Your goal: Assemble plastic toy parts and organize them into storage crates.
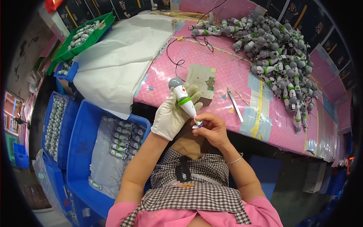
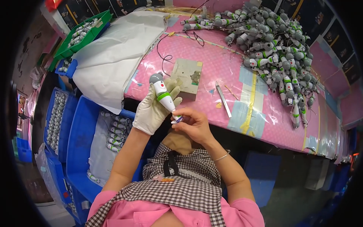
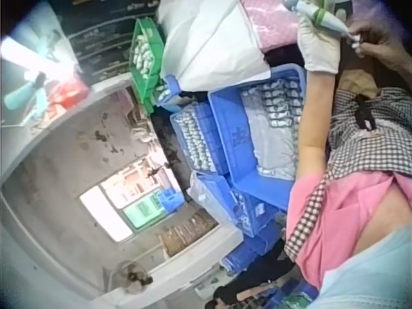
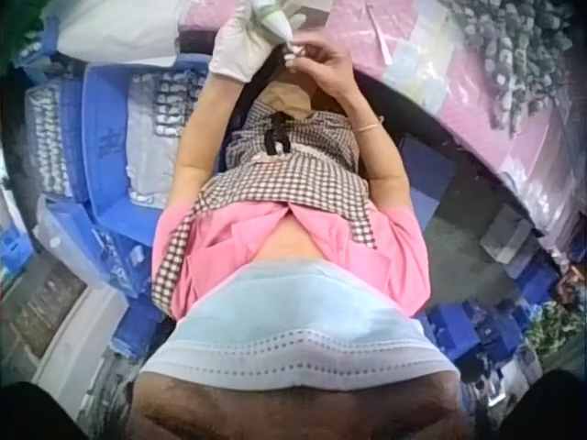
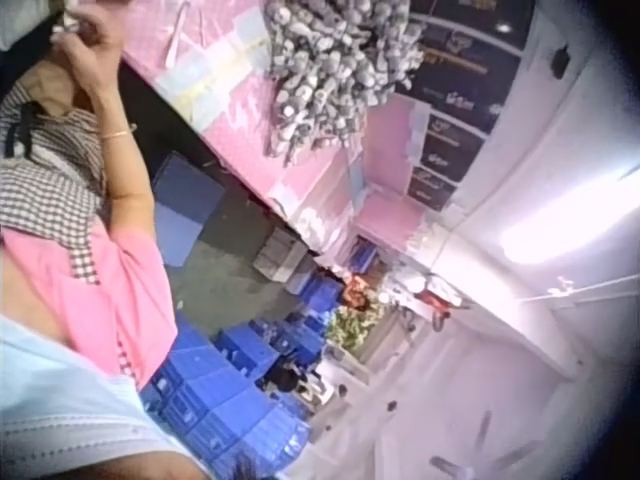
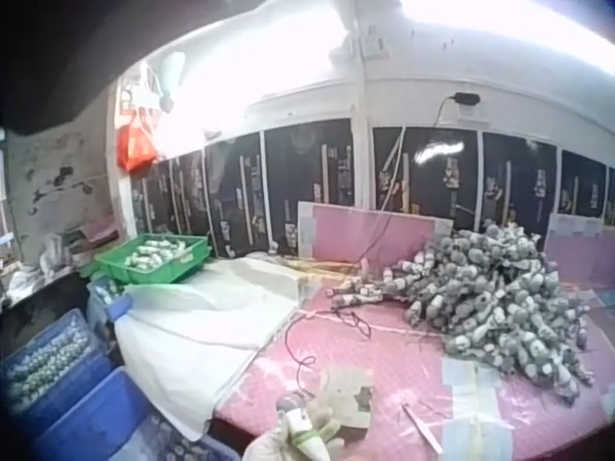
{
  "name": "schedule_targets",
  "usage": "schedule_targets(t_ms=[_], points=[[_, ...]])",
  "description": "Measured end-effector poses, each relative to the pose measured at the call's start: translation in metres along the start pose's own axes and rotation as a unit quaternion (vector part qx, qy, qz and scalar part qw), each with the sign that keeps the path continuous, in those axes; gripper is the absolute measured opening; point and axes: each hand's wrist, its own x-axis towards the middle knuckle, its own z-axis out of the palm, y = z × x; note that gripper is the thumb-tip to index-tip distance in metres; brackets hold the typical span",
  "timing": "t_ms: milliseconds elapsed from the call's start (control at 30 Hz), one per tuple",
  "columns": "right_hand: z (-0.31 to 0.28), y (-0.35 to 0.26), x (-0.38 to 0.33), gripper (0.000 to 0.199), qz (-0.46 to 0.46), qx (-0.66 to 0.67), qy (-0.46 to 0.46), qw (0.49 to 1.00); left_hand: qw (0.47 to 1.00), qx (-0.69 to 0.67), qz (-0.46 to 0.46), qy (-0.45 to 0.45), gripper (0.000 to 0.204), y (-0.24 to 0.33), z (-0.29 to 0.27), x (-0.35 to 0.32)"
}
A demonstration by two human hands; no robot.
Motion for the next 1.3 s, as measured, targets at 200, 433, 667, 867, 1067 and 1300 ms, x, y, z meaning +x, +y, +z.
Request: schedule_targets(t_ms=[200, 433, 667, 867, 1067, 1300], points=[[0.008, -0.031, 0.006, 0.028, -0.042, -0.186, -0.056, 0.980, 0.999, -0.004, 0.032, 0.030, 0.048, 0.005, -0.018, -0.014], [-0.005, -0.061, 0.048, 0.034, 0.246, -0.010, 0.147, 0.958, 0.997, 0.051, -0.045, 0.039, 0.053, -0.010, -0.024, -0.032], [-0.028, -0.049, 0.047, 0.035, 0.204, 0.184, 0.203, 0.940, 0.903, 0.419, 0.040, 0.084, 0.053, -0.040, -0.018, -0.039], [-0.030, -0.067, 0.047, 0.031, 0.290, 0.019, 0.115, 0.950, 0.829, 0.538, 0.136, 0.071, 0.055, -0.049, -0.012, -0.032], [-0.033, -0.061, 0.061, 0.029, 0.184, 0.043, 0.152, 0.970, 0.896, 0.428, 0.056, 0.101, 0.049, -0.058, -0.019, -0.033], [-0.064, -0.068, 0.053, 0.022, 0.189, 0.090, 0.194, 0.958, 0.946, 0.298, -0.077, 0.100, 0.037, -0.059, -0.019, -0.022]])
